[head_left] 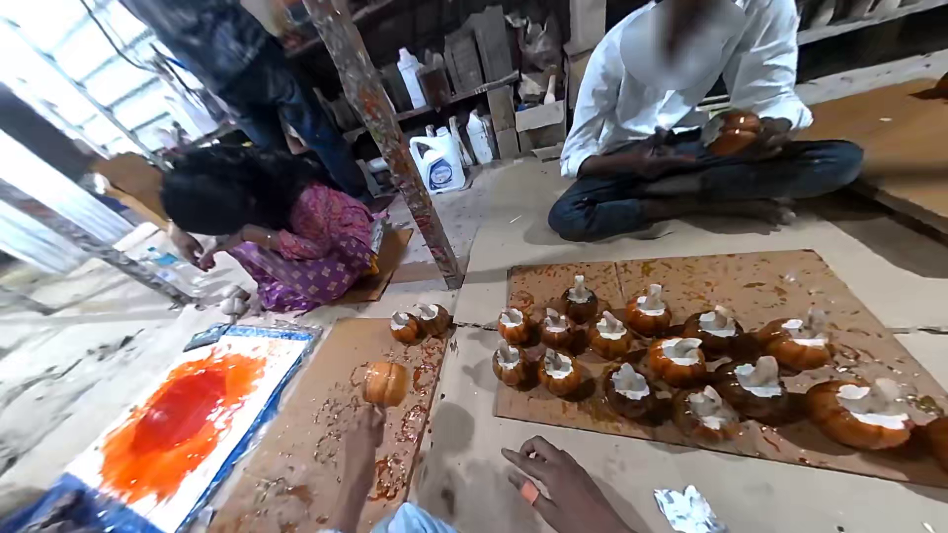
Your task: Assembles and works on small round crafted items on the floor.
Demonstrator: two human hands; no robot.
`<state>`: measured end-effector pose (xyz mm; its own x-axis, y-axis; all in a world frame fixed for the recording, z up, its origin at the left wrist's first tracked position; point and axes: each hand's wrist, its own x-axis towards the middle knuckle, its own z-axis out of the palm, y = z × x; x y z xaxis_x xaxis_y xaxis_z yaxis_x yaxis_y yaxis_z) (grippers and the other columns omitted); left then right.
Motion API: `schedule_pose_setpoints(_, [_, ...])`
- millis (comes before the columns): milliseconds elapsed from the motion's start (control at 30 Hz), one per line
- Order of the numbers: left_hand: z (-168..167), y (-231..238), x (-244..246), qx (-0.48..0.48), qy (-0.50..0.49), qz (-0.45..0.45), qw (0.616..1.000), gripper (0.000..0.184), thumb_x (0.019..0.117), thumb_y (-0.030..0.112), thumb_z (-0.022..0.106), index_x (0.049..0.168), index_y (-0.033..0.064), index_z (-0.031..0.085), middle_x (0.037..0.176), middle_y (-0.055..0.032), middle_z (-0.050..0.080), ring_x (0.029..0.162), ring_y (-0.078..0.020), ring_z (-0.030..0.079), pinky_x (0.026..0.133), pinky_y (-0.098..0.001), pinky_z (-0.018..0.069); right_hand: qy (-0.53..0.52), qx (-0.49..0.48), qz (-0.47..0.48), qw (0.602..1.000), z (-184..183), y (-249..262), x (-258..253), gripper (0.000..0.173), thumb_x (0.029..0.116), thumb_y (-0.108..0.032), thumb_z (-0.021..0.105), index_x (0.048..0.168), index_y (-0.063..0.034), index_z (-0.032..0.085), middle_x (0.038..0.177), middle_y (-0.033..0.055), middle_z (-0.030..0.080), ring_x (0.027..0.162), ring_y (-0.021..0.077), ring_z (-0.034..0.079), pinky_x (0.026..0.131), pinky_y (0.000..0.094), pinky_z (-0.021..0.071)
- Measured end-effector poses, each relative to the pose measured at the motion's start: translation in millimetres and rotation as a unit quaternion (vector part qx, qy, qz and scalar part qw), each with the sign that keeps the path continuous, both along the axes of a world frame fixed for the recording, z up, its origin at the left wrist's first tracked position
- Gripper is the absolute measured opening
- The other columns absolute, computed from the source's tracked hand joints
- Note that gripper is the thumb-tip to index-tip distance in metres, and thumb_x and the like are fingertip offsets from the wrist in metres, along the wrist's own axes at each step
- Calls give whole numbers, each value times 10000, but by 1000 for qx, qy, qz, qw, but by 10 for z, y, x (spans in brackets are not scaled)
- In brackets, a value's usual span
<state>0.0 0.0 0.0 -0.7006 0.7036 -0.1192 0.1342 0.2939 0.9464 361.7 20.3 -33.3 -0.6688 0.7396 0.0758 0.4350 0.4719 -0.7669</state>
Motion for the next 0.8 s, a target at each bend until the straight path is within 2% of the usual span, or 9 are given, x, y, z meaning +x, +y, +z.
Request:
schedule_pose_setpoints(67, [32, -121, 530, 70, -60, 10, 996, 403, 1110, 217, 304, 900, 25, 589, 600, 43, 503, 480, -48, 437, 490, -220, 411, 14, 37, -36, 999, -5, 59, 60, 434, 1052, -466, 464, 1435, -327, 613, 1281, 64, 646, 1087, 240, 645, 927, 497, 524])
schedule_pose_setpoints(167, [-10, -233, 1178, 123, -42, -16, 991, 425, 1054, 200, 305, 727, 78, 547, 554, 80, 459, 474, -30, 418, 495, -225, 398, 79, 143, -115, 980, 96, 111, 221, 435, 1057, -490, 444, 1388, -304, 655, 1210, 60, 671, 1073, 214, 650, 903, 453, 552])
schedule_pose_setpoints(267, [-18, -299, 1664, 127, -22, -27, 991, 446, 1040, 162, 361, 631, 92, 526, 543, 72, 462, 491, -39, 443, 515, -235, 410, 147, 228, -173, 947, 222, 102, 404, 463, 1057, -525, 422, 1367, -294, 676, 1160, 69, 669, 1038, 177, 640, 895, 394, 558])
schedule_pose_setpoints(333, [-188, -364, 1868, 144, -22, -49, 988, 448, 1024, 161, 367, 606, 111, 521, 530, 77, 469, 478, -28, 438, 501, -225, 397, 171, 271, -183, 929, 256, 39, 497, 473, 1058, -556, 392, 1384, -336, 655, 1131, 57, 641, 1005, 157, 618, 868, 368, 549])
schedule_pose_setpoints(433, [-507, -478, 1973, 140, 26, -116, 983, 445, 1012, 182, 391, 616, 86, 571, 540, 72, 499, 499, -21, 477, 530, -237, 445, 130, 354, -144, 915, 311, -58, 565, 481, 1054, -594, 348, 1401, -395, 613, 1126, 53, 652, 1005, 189, 625, 881, 415, 533])
schedule_pose_setpoints(500, [-572, -515, 2007, 148, 56, -159, 974, 434, 993, 200, 421, 589, 102, 549, 520, 82, 473, 483, -2, 457, 511, -224, 422, 93, 401, -104, 906, 303, -98, 523, 471, 1049, -603, 353, 1375, -405, 630, 1113, 56, 666, 999, 207, 631, 893, 437, 516])
schedule_pose_setpoints(567, [-536, -563, 2036, 165, 65, -182, 967, 437, 999, 187, 433, 594, 97, 572, 520, 95, 490, 487, 33, 467, 511, -185, 425, 72, 439, -91, 891, 247, -126, 460, 439, 1040, -603, 393, 1339, -408, 649, 1094, 41, 669, 981, 194, 629, 905, 419, 494])
schedule_pose_setpoints(667, [-515, -589, 2022, 198, 95, -166, 961, 456, 1002, 177, 435, 564, 103, 535, 505, 99, 472, 474, 48, 451, 496, -165, 407, 77, 457, -124, 878, 181, -92, 408, 434, 1043, -604, 373, 1322, -429, 656, 1034, 35, 666, 938, 180, 626, 872, 395, 493])
schedule_pose_setpoints(800, [-547, -556, 2013, 207, 137, -145, 958, 461, 997, 188, 439, 551, 96, 512, 493, 75, 440, 456, 22, 426, 475, -182, 376, 52, 425, -152, 891, 172, -75, 454, 566, 1031, -678, 247, 1349, -429, 643, 1051, 53, 660, 944, 196, 621, 833, 409, 495])
